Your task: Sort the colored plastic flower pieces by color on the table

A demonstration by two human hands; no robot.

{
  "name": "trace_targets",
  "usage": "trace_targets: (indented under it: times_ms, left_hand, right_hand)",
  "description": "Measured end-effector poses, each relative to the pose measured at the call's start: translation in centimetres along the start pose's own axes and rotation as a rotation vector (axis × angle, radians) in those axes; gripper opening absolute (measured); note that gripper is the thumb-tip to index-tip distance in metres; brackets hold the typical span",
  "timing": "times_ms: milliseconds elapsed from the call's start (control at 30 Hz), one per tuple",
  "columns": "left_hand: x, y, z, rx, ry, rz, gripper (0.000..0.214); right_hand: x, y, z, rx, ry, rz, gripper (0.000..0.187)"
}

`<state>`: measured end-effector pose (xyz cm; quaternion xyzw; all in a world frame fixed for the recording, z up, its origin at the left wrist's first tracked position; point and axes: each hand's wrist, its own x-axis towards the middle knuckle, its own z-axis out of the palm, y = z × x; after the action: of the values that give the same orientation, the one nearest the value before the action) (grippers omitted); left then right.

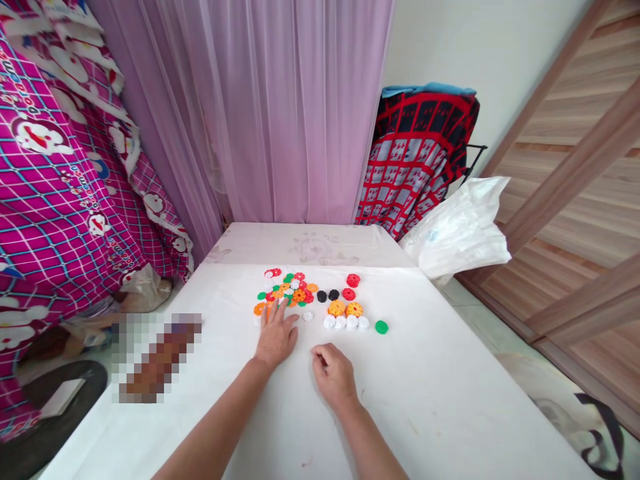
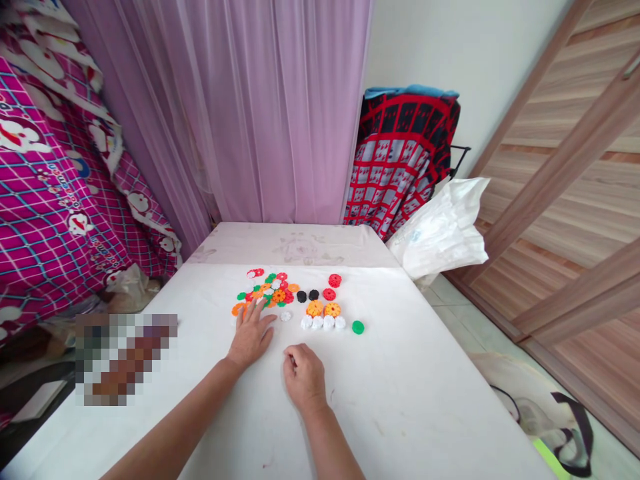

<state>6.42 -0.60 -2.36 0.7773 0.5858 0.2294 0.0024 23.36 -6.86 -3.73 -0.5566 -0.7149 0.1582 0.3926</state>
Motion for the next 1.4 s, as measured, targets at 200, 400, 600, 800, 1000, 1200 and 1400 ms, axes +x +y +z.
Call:
trace_targets:
  times_ms: [200,400,600,800,1000,1200,1400]
  left_hand:
    - [2.3,-0.2,0.7,-0.065,-0.095,-0.038,0.038]
    - [2.8,0.5,1.1,-0.074,-0.074,-0.092,0.018]
    - [2.7,1.5,1.3,-0.105,-0.083,-0.087,0.016]
    - [2.8,2.6,1.0,-0.114,-0.128,-0.080,0.014]
    - [3.0,2.4,1.2,-0.108,-0.151,0.028,0.045]
    - [3.5,2.5,1.3,-0.143,-0.222,0.069,0.028]
    - [3.6,2.7,1.2,-0.175,-0.246,0.044,0.028]
  right_hand:
    - [0.0,-0.2,-0.1,0.022,-0.004,0.009,0.020]
    - [-0.1,-0.4,-0.2,0.044,-0.027,0.014,0.021]
    - [-0.1,-0.5,-0.3,0.057,-0.035,0.011,0.021]
    - [-0.1,-0.5,-0.4,0.051,-0.033,-0.002,0.020]
    - [0.0,-0.5,-0.4,0.054,-0.041,0.015,0.020]
    - [0.1,-0.5,-0.4,0.049,-0.036,0.030,0.021]
    - [0.1,-0.5,-0.5,0.042,-0.030,0.025,0.021]
